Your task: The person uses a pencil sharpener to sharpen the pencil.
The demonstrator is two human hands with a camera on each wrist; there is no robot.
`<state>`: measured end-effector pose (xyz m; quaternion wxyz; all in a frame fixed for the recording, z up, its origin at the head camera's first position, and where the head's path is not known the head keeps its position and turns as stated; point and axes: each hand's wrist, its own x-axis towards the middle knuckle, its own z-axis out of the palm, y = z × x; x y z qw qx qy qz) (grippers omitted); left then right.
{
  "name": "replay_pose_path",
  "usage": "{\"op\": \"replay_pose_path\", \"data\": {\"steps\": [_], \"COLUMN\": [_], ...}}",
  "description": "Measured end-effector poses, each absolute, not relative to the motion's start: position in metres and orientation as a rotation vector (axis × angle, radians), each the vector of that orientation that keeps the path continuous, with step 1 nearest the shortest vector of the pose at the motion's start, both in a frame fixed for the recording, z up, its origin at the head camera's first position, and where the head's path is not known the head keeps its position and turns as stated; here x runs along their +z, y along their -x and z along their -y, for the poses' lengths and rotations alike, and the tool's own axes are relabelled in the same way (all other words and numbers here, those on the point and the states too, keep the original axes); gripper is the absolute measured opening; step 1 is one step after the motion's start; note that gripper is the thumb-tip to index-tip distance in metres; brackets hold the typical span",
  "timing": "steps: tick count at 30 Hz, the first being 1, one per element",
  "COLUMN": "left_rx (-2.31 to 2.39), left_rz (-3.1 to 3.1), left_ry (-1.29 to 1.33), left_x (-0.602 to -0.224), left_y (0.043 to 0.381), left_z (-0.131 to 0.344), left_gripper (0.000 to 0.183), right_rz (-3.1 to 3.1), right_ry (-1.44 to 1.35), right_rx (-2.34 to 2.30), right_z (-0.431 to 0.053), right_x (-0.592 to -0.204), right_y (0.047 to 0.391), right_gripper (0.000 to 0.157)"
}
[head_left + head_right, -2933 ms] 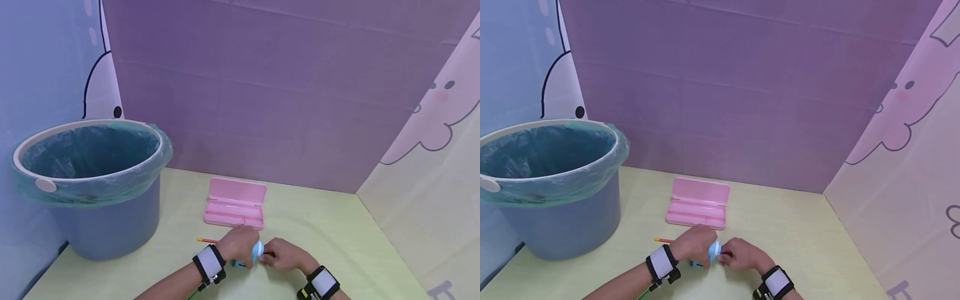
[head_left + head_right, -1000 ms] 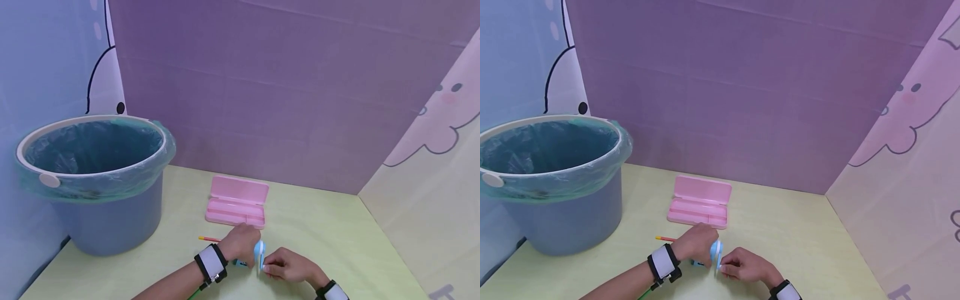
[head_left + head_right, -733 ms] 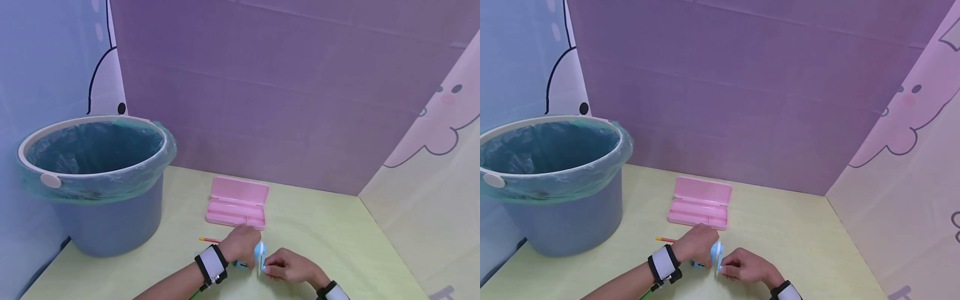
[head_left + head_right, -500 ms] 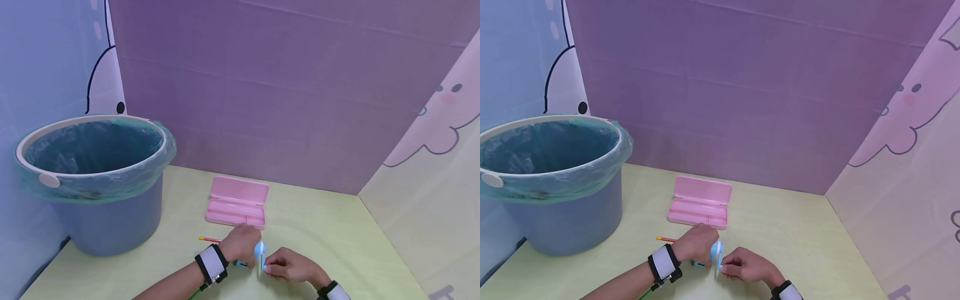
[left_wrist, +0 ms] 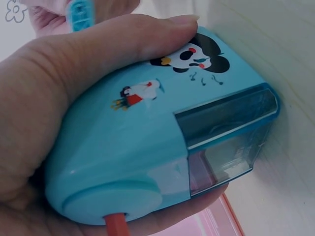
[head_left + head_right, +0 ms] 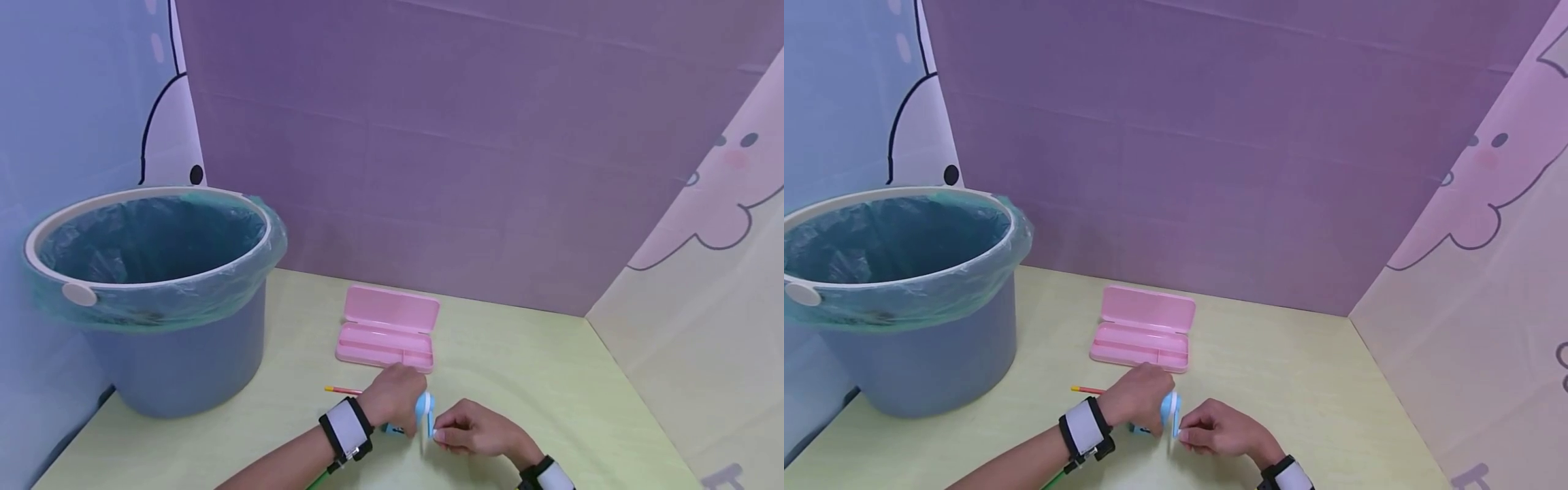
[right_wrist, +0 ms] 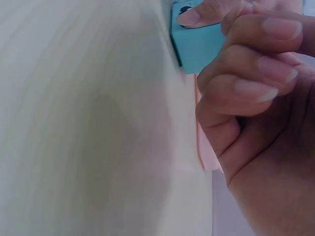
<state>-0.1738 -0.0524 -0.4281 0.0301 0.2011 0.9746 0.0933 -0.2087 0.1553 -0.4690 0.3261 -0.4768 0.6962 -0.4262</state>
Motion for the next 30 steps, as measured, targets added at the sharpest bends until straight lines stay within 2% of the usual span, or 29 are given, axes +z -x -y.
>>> {"op": "replay_pose_path", "data": {"steps": [30], "left_rx": [0.283], "left_rz": [-3.016], "left_ry": [-0.612], "left_x": [-0.427], "left_y": [0.172], "left_z": [0.052], "left_gripper": [0.042], "right_rz": [-1.83], "right_ry": [1.296], "right_rx": [-1.163], "right_z": [-0.156], "right_x": [-0.448], "right_y": [0.211], "right_gripper": [0.028]}}
